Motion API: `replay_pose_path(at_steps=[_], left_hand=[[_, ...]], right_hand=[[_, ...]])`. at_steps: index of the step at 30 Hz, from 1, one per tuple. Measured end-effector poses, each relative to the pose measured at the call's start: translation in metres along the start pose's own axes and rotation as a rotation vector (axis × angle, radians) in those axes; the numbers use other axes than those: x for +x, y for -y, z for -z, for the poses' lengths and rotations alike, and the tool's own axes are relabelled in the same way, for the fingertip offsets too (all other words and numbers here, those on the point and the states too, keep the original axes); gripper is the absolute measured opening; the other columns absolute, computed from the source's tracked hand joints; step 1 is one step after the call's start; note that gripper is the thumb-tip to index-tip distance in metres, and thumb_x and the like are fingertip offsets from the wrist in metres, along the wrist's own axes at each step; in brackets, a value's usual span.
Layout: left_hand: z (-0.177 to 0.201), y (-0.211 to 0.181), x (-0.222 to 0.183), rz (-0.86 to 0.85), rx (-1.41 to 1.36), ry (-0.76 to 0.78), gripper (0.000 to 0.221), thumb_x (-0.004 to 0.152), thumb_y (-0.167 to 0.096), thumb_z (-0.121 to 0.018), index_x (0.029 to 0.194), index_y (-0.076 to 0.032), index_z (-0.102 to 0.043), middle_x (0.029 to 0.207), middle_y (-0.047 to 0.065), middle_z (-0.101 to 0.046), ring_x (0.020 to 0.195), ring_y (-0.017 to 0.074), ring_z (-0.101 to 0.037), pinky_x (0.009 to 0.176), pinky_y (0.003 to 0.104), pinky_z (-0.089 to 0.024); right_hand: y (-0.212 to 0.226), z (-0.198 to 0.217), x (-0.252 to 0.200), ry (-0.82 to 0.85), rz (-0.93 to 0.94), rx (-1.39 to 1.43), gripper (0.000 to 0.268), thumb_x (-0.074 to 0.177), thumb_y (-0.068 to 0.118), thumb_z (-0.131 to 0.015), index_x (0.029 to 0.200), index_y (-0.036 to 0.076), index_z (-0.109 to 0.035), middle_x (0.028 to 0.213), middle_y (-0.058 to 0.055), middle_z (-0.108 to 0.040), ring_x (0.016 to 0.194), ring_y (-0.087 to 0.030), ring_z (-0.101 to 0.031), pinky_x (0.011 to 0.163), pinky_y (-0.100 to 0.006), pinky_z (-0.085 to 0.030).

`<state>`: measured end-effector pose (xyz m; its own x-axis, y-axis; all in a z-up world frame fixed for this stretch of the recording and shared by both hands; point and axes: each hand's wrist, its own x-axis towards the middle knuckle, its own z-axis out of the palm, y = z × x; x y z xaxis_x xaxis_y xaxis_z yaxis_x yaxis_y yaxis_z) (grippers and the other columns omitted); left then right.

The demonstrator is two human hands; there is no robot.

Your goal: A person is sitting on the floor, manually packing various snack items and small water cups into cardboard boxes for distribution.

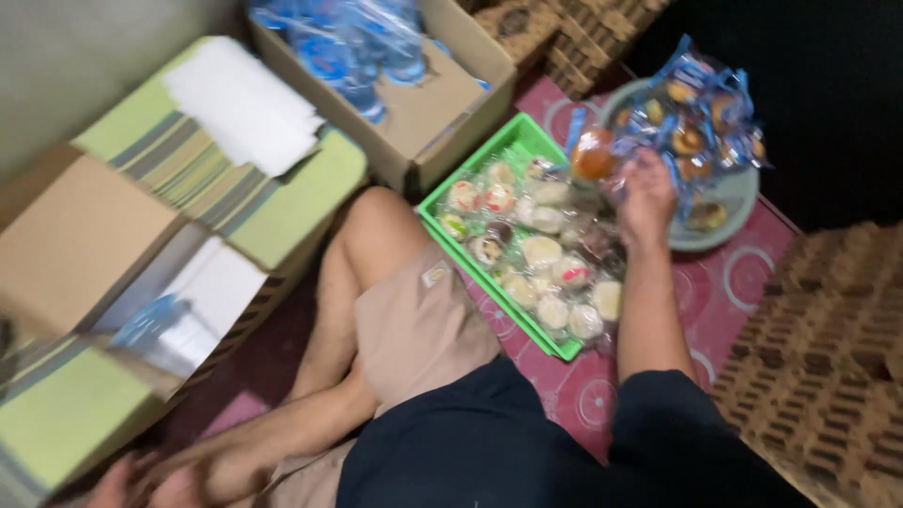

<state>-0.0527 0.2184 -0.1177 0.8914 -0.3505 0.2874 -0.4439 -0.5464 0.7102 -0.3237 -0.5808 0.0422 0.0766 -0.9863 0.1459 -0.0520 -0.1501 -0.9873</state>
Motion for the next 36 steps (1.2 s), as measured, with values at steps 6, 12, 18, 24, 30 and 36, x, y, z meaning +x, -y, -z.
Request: replay_pose_path(at_steps=[6, 12, 18, 24, 30, 36], left_hand=[[-0.033, -0.32, 0.082, 0.034, -0.259, -0.017, 0.052, 0.085, -0.024, -0.08, 0.135, -0.014, -0.069, 0.123, 0.008, -0.07, 0.119, 0.0249, -0.066, 0.107, 0.037, -0.048], [-0.071, -0.325, 0.071, 0.366, -0.867, -0.068, 0.04, 0.098, -0.015, -0.067, 0.135, -0.001, -0.063, 0.127, 0.015, -0.065, 0.116, 0.0236, -0.066, 0.1, 0.037, -0.056], [-0.076, -0.338, 0.042, 0.17, -0.977, -0.018, 0.09, 0.096, -0.044, -0.068, 0.164, -0.004, -0.024, 0.161, 0.026, -0.031, 0.141, 0.0369, -0.04, 0.115, 0.055, -0.037], [-0.084, -0.324, 0.042, 0.437, -1.478, -0.209, 0.062, 0.102, -0.018, -0.06, 0.156, 0.001, -0.034, 0.143, 0.025, -0.058, 0.125, 0.0302, -0.062, 0.102, 0.045, -0.056], [-0.064, -0.325, 0.054, 0.73, -1.534, -0.187, 0.05, 0.104, -0.031, -0.055, 0.144, -0.002, -0.049, 0.13, 0.02, -0.067, 0.105, 0.0244, -0.071, 0.082, 0.037, -0.066], [-0.062, -0.324, 0.058, 0.792, -1.476, -0.237, 0.031, 0.105, -0.039, -0.053, 0.123, -0.014, -0.05, 0.127, 0.019, -0.066, 0.096, 0.0246, -0.072, 0.063, 0.03, -0.066]], right_hand=[[0.08, -0.128, -0.171, 0.863, -0.066, 0.197, 0.038, 0.098, 0.003, -0.065, 0.133, 0.001, -0.05, 0.116, -0.012, -0.07, 0.098, -0.016, -0.069, 0.082, -0.034, -0.062], [0.086, -0.168, -0.286, 1.218, -0.275, 0.252, 0.024, 0.1, 0.012, -0.065, 0.118, 0.002, -0.052, 0.084, -0.016, -0.074, 0.068, -0.023, -0.076, 0.063, -0.032, -0.065], [0.182, -0.165, -0.367, 1.133, 0.484, 0.068, 0.023, 0.083, 0.018, -0.087, 0.096, 0.008, -0.072, 0.098, -0.006, -0.079, 0.089, -0.02, -0.077, 0.077, -0.028, -0.061], [0.192, -0.157, -0.373, 1.201, 0.765, 0.114, 0.022, 0.073, 0.014, -0.092, 0.087, 0.007, -0.076, 0.098, -0.006, -0.081, 0.087, -0.025, -0.078, 0.078, -0.032, -0.063], [0.15, -0.16, -0.351, 1.213, 0.363, 0.064, 0.054, 0.083, 0.017, -0.086, 0.129, 0.001, -0.063, 0.12, -0.012, -0.065, 0.102, -0.021, -0.066, 0.077, -0.03, -0.056], [0.112, -0.163, -0.341, 1.347, -0.133, 0.102, 0.018, 0.099, 0.013, -0.069, 0.11, -0.001, -0.07, 0.091, -0.008, -0.069, 0.08, -0.012, -0.066, 0.071, -0.028, -0.06]])
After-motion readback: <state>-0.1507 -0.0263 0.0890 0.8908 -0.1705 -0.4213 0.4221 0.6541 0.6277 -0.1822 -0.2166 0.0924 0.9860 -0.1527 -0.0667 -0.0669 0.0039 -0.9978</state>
